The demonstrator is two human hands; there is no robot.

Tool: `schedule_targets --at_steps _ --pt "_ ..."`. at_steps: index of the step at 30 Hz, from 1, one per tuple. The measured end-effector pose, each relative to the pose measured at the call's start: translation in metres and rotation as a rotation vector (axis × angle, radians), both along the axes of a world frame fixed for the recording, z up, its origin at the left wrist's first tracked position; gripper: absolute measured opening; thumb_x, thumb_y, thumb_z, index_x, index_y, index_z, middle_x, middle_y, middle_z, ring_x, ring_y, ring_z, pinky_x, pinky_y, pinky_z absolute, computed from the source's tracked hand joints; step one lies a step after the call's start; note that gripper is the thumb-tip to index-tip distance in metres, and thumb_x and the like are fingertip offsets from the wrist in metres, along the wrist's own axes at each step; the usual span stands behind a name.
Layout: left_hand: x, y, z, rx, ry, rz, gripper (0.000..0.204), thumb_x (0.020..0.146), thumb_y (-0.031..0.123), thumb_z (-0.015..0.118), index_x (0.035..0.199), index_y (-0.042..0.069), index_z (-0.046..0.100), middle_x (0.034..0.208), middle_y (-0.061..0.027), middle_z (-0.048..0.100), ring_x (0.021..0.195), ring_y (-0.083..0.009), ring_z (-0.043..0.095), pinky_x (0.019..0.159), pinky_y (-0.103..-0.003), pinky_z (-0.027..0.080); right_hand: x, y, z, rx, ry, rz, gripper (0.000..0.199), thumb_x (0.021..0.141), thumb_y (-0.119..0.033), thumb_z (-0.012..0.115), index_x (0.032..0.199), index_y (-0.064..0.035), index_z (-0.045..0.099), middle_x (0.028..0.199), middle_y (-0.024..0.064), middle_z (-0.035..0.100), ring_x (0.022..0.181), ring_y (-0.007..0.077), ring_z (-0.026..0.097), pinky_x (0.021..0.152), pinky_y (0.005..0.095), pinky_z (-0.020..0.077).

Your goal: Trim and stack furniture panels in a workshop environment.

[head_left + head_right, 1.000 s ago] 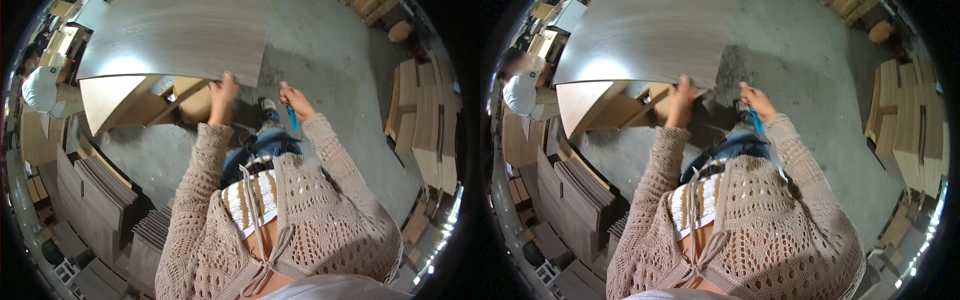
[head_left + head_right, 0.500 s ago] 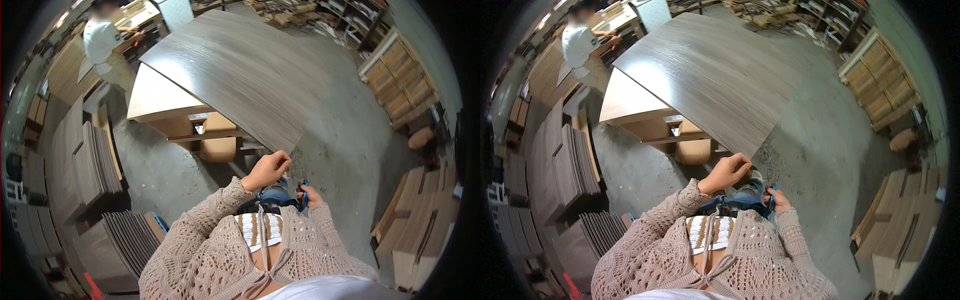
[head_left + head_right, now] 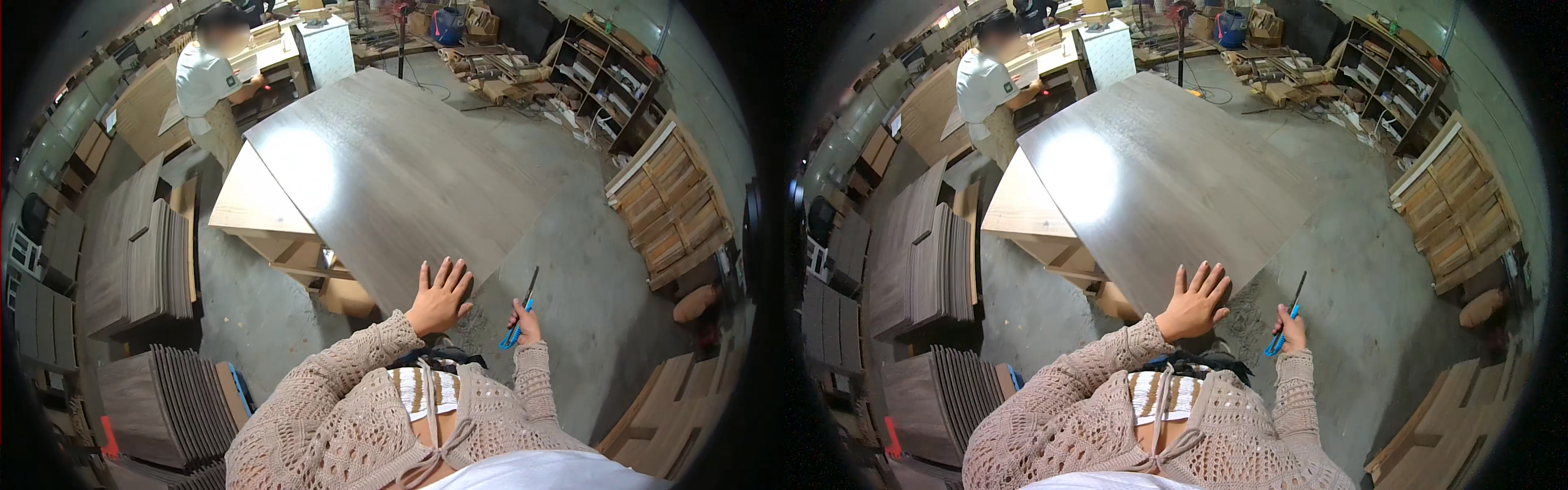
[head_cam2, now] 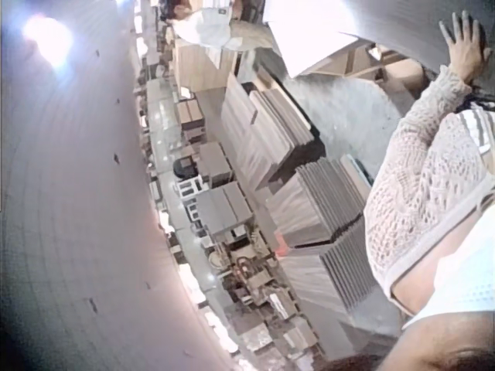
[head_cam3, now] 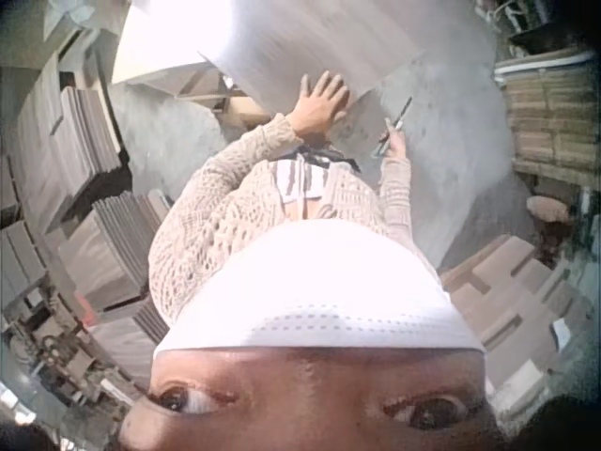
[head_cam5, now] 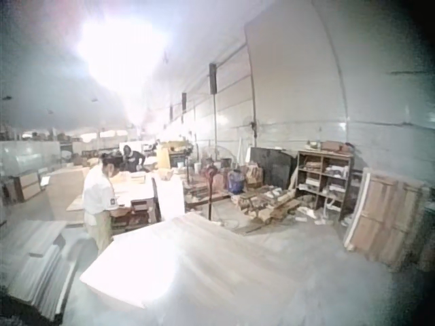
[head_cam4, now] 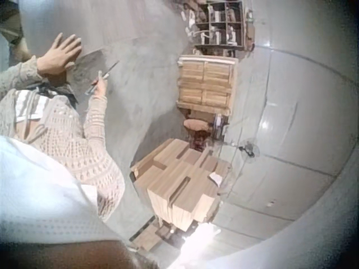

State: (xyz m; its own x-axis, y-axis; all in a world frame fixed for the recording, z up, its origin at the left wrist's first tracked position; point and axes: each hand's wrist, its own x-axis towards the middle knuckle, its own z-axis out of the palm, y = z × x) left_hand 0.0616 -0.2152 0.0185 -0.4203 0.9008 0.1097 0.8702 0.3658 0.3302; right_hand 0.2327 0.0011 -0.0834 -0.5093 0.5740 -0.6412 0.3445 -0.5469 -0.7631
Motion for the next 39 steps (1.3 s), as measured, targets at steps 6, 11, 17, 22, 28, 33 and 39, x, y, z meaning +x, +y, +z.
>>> schedule_targets --at_steps 6,11,17,22,28,33,39 --pt "0.010 0.063 -0.001 -0.154 -0.008 0.061 0.066 0.085 0.038 0.054 0.140 0.014 0.027 0.146 -0.0201 0.018 0.134 -0.0431 0.013 0.097 -0.070 0.011 -0.018 0.094 -0.001 0.043 0.006 -0.082 0.032 0.086 -0.034 0.061 0.068 -0.0109 0.047 0.054 0.0002 0.045 0.046 0.0136 0.044 0.044 0.0300 0.0403" --pt "0.006 0.109 -0.010 -0.252 0.176 0.168 0.064 0.083 0.017 0.053 0.141 0.016 0.026 0.146 -0.0201 0.018 0.133 -0.0437 0.018 0.098 -0.068 0.018 -0.069 0.181 -0.004 0.243 0.021 -0.031 0.035 0.086 -0.039 0.060 0.070 -0.0084 0.051 0.057 0.0016 0.051 0.049 0.0126 0.050 0.045 0.0273 0.0415" --pt "0.013 0.112 -0.010 -0.181 0.195 0.217 0.063 0.083 0.010 0.050 0.141 0.017 0.026 0.145 -0.0166 0.023 0.132 -0.0388 0.024 0.101 -0.062 0.022 -0.167 0.259 -0.005 0.635 0.099 -0.009 0.035 0.086 -0.036 0.058 0.093 -0.0020 0.065 0.079 0.0044 0.063 0.060 0.0151 0.058 0.053 0.0311 0.0472" --pt "0.014 0.108 -0.014 -0.202 0.255 0.244 0.061 0.085 0.012 0.050 0.141 0.017 0.026 0.145 -0.0161 0.024 0.133 -0.0370 0.025 0.103 -0.059 0.023 -0.228 0.283 -0.027 1.005 -0.062 0.144 0.036 0.081 -0.035 0.063 0.093 -0.0006 0.066 0.091 0.0139 0.066 0.079 0.0270 0.064 0.070 0.0374 0.0482" --pt "0.026 0.083 -0.010 -0.243 0.269 0.183 0.061 0.086 0.014 0.050 0.141 0.014 0.025 0.146 -0.0162 0.022 0.134 -0.0358 0.024 0.107 -0.052 0.021 -0.185 0.283 -0.036 0.651 0.031 0.131 0.023 0.073 -0.022 0.073 0.084 -0.0028 0.067 0.076 0.0043 0.063 0.064 0.0153 0.057 0.060 0.0300 0.0444" --pt "0.045 -0.009 0.008 -0.367 0.302 0.144 0.055 0.085 0.017 0.050 0.138 0.014 0.033 0.145 -0.0122 0.029 0.133 -0.0294 0.029 0.109 -0.047 0.021 -0.102 0.206 0.011 0.184 0.238 0.381 0.022 0.079 -0.023 0.070 0.083 -0.0030 0.062 0.071 0.0035 0.060 0.059 0.0127 0.055 0.056 0.0284 0.0468" --pt "0.053 -0.158 0.023 -0.589 0.298 0.296 0.052 0.083 0.012 0.050 0.133 0.020 0.040 0.144 -0.0033 0.033 0.131 -0.0198 0.032 0.109 -0.041 0.024 -0.053 0.111 0.044 -0.321 0.221 1.010 0.021 0.081 -0.018 0.067 0.090 0.0005 0.062 0.085 0.0105 0.066 0.077 0.0160 0.064 0.069 0.0273 0.0510"
